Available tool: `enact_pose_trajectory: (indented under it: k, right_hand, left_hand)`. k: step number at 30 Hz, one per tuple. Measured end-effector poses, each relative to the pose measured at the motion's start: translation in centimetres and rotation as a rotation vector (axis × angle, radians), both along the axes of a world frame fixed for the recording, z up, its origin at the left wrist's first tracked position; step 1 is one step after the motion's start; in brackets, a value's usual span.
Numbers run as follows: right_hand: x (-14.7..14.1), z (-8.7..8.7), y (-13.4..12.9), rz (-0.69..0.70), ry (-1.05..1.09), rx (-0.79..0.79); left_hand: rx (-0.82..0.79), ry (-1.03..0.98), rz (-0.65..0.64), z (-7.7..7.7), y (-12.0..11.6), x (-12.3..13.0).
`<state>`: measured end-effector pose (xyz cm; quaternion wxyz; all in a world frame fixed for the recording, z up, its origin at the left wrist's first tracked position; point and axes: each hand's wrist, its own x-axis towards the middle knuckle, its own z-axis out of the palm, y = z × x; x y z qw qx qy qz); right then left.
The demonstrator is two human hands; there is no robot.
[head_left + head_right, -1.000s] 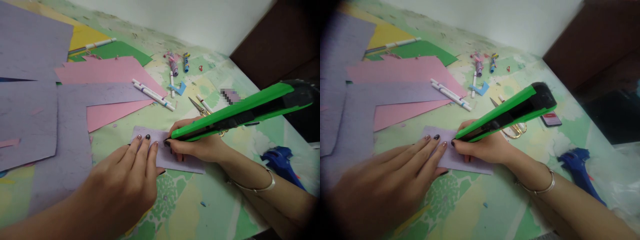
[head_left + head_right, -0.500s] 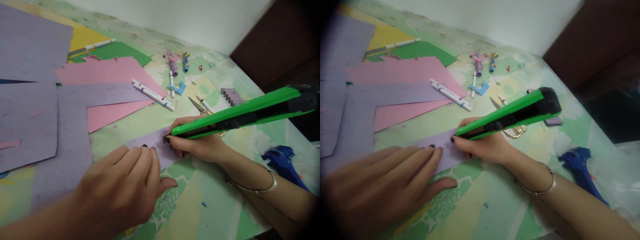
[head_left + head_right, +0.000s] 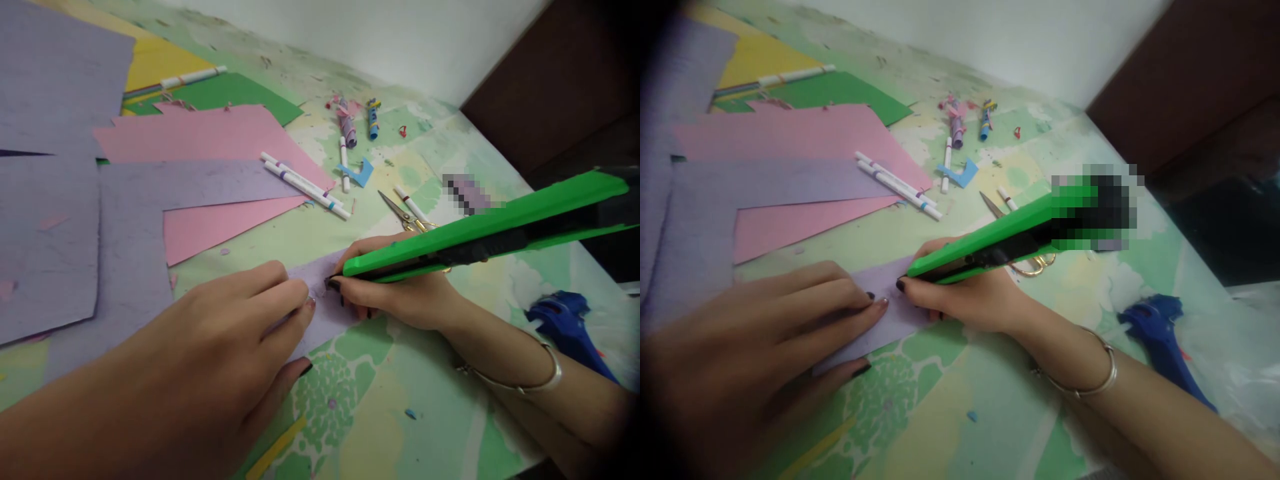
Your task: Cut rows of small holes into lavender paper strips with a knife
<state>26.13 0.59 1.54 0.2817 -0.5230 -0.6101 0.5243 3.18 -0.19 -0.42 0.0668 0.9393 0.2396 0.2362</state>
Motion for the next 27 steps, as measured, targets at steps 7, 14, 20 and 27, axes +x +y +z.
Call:
enact_pose_trajectory:
  k: [7, 14, 20, 27]
  right_hand:
    - [-0.1, 0.0, -0.2, 0.001, -0.010, -0.029]
    - [-0.1, -0.1, -0.2, -0.042, 0.032, 0.000]
    - [-0.2, -0.1, -0.1, -0.181, 0.073, -0.009]
    - [-0.3, -1.0, 0.5, -0.412, 0.316, 0.055]
  left_hand:
    - [0.036, 0.095, -0.038, 0.4, 0.3, 0.1]
    - [0.057, 0.020, -0.107, 0.0, 0.8, 0.0]
    - [-0.002, -0.045, -0.079, 0.0, 1.2, 0.2]
    - [-0.097, -0.128, -0.020, -0.2, 2.6, 1.5]
